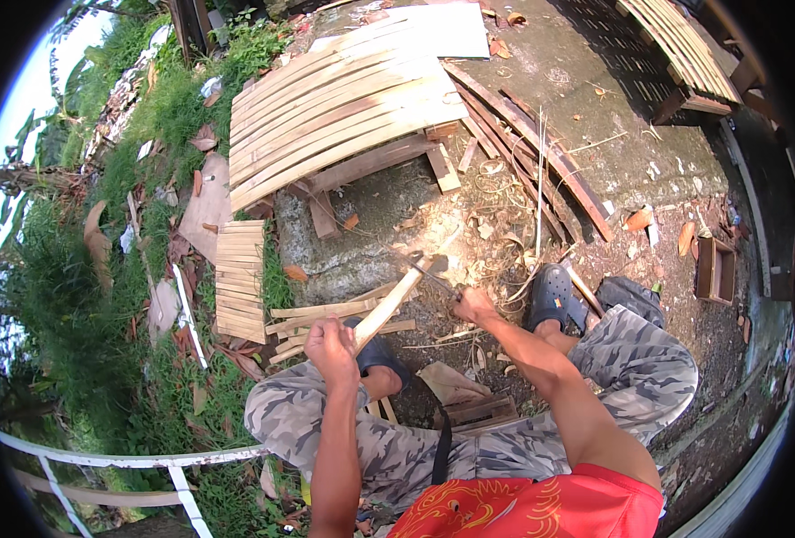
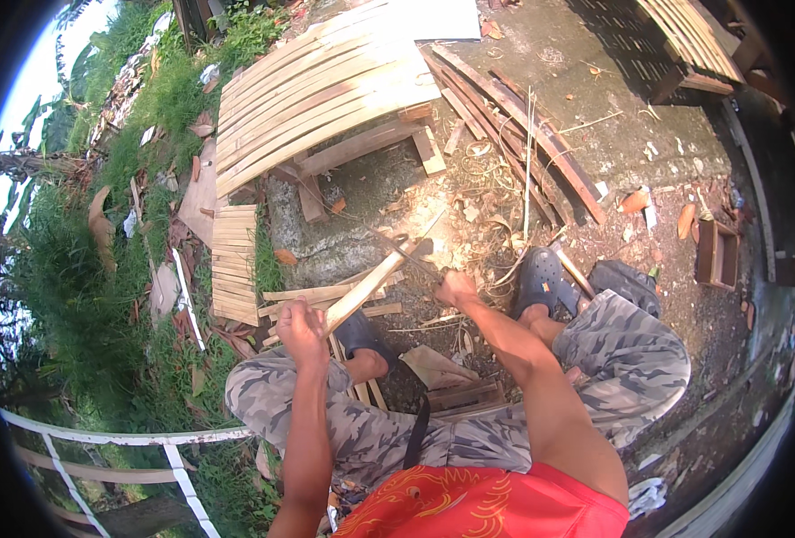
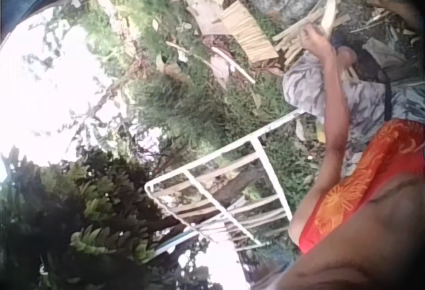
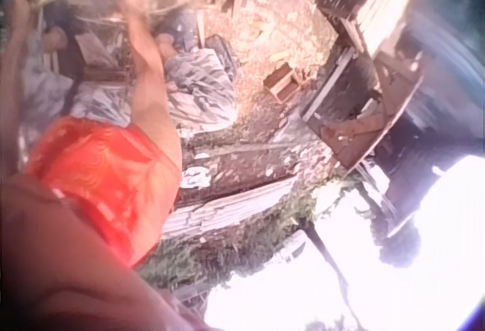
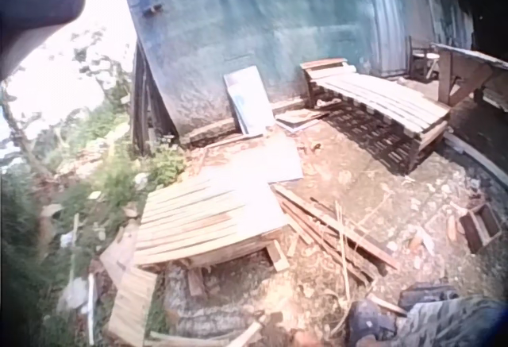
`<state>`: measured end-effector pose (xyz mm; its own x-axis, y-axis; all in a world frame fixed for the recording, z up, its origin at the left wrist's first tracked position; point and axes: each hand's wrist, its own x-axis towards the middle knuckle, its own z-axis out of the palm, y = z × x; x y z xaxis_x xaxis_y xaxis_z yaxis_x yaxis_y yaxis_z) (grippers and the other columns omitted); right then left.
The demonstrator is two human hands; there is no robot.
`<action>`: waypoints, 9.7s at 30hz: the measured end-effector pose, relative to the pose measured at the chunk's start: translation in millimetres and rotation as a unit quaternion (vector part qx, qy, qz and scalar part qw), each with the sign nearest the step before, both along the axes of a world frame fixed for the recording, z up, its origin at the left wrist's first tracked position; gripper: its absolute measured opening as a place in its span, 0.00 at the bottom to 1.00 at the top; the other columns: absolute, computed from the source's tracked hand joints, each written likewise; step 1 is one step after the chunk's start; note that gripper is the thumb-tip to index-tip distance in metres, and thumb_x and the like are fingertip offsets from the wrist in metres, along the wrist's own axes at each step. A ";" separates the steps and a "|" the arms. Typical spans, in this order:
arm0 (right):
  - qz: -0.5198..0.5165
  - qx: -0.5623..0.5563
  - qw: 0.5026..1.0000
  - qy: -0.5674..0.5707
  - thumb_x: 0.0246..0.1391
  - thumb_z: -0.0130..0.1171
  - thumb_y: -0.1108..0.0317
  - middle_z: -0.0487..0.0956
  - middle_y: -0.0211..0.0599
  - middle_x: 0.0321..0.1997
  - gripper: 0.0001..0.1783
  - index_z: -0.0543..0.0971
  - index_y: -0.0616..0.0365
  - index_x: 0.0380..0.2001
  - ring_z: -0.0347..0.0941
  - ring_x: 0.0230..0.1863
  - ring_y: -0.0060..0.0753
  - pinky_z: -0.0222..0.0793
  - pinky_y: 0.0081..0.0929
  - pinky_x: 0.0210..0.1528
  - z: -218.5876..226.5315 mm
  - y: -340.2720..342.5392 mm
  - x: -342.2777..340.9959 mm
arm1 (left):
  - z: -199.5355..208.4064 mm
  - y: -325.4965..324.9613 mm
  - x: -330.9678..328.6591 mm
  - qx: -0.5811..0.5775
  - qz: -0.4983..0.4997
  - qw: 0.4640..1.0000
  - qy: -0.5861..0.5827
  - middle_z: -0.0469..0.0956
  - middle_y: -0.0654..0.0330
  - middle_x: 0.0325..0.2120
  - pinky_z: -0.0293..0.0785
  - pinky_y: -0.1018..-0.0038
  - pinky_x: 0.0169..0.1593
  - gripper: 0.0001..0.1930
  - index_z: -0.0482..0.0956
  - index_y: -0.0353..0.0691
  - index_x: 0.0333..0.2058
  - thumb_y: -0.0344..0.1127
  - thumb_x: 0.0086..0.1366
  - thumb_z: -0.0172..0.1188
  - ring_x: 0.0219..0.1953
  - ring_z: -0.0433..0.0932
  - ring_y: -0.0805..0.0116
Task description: The person sits on the ground and uses a knife to split thin wooden sticks into smaller pieces. They hold the wood with one hand and repeatedly strike it with the knife to separate the material, then place the split pieces aside.
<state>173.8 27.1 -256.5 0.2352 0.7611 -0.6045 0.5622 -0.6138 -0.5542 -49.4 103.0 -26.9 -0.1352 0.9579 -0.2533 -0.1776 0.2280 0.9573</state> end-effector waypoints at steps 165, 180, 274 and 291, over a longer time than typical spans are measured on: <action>0.058 -0.050 0.997 -0.025 0.49 0.58 0.60 0.82 0.59 0.32 0.15 0.82 0.63 0.31 0.82 0.37 0.56 0.78 0.44 0.41 27.5 -2.7 6.7 | -4.4 20.4 -3.3 0.059 0.070 0.940 0.328 0.34 0.42 0.71 0.35 0.59 0.73 0.43 0.34 0.34 0.70 0.65 0.72 0.27 0.74 0.37 0.51; -0.298 -0.168 0.884 0.318 0.53 0.66 0.55 0.70 0.31 0.14 0.18 0.78 0.62 0.25 0.63 0.11 0.21 0.57 0.29 0.11 -15.0 -23.2 8.8 | 8.7 32.2 32.5 0.073 -0.037 0.940 0.332 0.41 0.42 0.70 0.39 0.60 0.72 0.36 0.42 0.30 0.68 0.56 0.76 0.29 0.72 0.41 0.51; -0.450 -0.035 0.891 0.050 0.48 0.61 0.50 0.82 0.53 0.41 0.22 0.82 0.57 0.39 0.78 0.46 0.56 0.72 0.45 0.51 -40.0 -130.6 -20.3 | -15.7 -57.6 -57.4 -0.361 -0.364 0.841 0.172 0.81 0.57 0.36 0.80 0.72 0.31 0.15 0.77 0.33 0.44 0.40 0.70 0.50 0.27 0.80 0.69; -0.205 -0.075 0.976 0.019 0.49 0.55 0.50 0.81 0.54 0.46 0.24 0.82 0.54 0.43 0.77 0.52 0.53 0.71 0.45 0.54 -1.3 -125.8 -19.9 | -2.7 -62.0 -30.0 -0.279 -0.393 0.822 0.303 0.77 0.55 0.28 0.72 0.74 0.19 0.15 0.74 0.26 0.40 0.32 0.63 0.45 0.19 0.76 0.70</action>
